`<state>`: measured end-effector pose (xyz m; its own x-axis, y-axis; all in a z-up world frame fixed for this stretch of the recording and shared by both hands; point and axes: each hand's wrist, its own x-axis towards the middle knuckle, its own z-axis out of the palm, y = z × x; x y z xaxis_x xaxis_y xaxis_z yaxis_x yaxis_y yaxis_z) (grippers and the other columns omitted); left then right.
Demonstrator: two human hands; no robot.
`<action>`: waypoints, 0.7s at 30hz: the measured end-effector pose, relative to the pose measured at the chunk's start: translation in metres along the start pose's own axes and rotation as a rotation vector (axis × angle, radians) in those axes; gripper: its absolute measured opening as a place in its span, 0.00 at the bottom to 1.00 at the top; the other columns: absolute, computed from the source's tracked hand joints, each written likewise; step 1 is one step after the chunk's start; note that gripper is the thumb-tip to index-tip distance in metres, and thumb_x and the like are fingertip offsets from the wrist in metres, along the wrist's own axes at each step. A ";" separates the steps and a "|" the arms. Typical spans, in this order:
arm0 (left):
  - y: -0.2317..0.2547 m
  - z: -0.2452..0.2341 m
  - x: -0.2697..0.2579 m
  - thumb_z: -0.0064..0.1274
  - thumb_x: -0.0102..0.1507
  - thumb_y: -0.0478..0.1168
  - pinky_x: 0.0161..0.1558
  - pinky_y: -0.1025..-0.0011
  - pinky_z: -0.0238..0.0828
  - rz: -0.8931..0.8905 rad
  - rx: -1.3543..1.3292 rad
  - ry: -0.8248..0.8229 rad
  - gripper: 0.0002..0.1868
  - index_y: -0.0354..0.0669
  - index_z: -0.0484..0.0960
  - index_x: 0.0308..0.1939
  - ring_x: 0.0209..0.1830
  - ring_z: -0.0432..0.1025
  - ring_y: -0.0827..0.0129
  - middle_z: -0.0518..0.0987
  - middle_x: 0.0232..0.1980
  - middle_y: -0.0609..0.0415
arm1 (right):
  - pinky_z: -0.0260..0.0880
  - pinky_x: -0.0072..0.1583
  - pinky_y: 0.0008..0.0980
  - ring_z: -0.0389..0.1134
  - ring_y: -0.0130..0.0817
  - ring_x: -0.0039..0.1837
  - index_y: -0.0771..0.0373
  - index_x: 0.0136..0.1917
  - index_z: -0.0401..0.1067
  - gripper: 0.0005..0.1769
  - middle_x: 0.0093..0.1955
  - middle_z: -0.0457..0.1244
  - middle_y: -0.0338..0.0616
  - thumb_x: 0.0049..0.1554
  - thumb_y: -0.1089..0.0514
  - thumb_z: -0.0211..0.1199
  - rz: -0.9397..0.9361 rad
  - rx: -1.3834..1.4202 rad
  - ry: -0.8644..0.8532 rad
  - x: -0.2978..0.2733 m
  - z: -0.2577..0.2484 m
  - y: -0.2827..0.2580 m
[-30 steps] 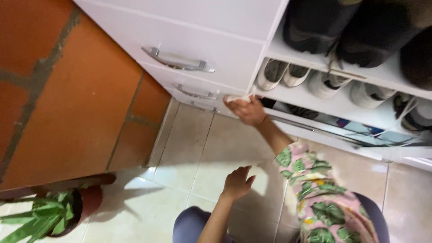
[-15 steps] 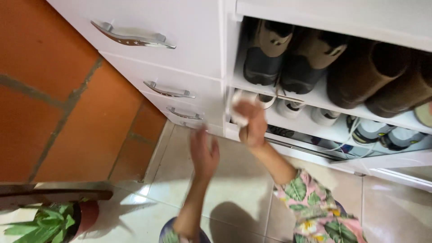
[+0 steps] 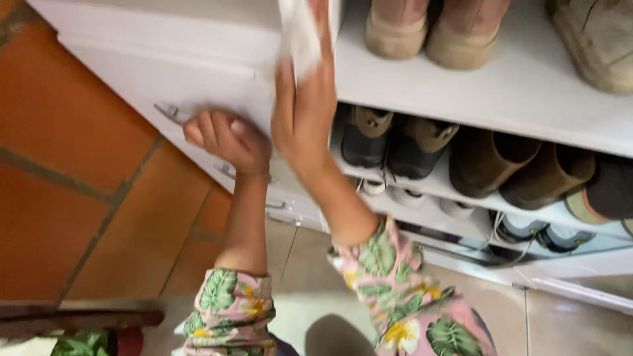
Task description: Cleaning a shoe rack and organizing shoes using a cloth.
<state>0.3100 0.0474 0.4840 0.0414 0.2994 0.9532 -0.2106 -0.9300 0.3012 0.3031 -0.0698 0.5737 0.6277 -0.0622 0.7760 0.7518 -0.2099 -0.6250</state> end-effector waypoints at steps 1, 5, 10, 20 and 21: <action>0.002 0.001 0.004 0.30 0.75 0.50 0.57 0.54 0.54 -0.004 -0.011 0.023 0.23 0.42 0.69 0.31 0.46 0.61 0.51 0.68 0.37 0.48 | 0.47 0.83 0.34 0.46 0.44 0.85 0.63 0.82 0.50 0.23 0.85 0.46 0.54 0.78 0.64 0.50 -0.212 0.038 0.112 -0.010 0.004 0.014; -0.007 0.009 0.002 0.32 0.75 0.49 0.55 0.55 0.54 0.038 -0.010 0.087 0.23 0.43 0.68 0.29 0.43 0.61 0.53 0.67 0.33 0.49 | 0.43 0.84 0.46 0.44 0.55 0.86 0.66 0.84 0.47 0.32 0.85 0.45 0.60 0.70 0.68 0.49 -0.201 0.069 0.057 -0.080 0.003 0.056; -0.006 0.005 0.002 0.31 0.75 0.49 0.57 0.53 0.55 0.051 -0.021 0.070 0.24 0.42 0.67 0.29 0.43 0.62 0.53 0.67 0.32 0.49 | 0.43 0.85 0.55 0.44 0.65 0.87 0.71 0.83 0.44 0.37 0.85 0.43 0.66 0.63 0.71 0.50 -0.212 0.005 -0.051 -0.124 0.002 0.094; -0.012 0.007 -0.005 0.31 0.74 0.49 0.58 0.52 0.54 0.045 0.022 0.060 0.24 0.42 0.68 0.27 0.44 0.62 0.50 0.68 0.31 0.51 | 0.45 0.83 0.40 0.44 0.48 0.85 0.68 0.84 0.46 0.31 0.87 0.42 0.56 0.74 0.62 0.51 -0.220 0.029 -0.036 0.053 -0.008 -0.009; -0.010 0.007 -0.005 0.31 0.74 0.49 0.58 0.52 0.54 0.040 0.016 0.064 0.24 0.42 0.68 0.27 0.44 0.62 0.50 0.68 0.32 0.50 | 0.45 0.83 0.37 0.45 0.45 0.85 0.66 0.84 0.48 0.28 0.87 0.43 0.54 0.75 0.61 0.50 -0.196 0.087 -0.045 0.051 -0.007 -0.005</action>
<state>0.3188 0.0542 0.4766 -0.0297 0.2743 0.9612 -0.1953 -0.9447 0.2635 0.3300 -0.0788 0.6175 0.4750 0.0154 0.8799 0.8735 -0.1291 -0.4693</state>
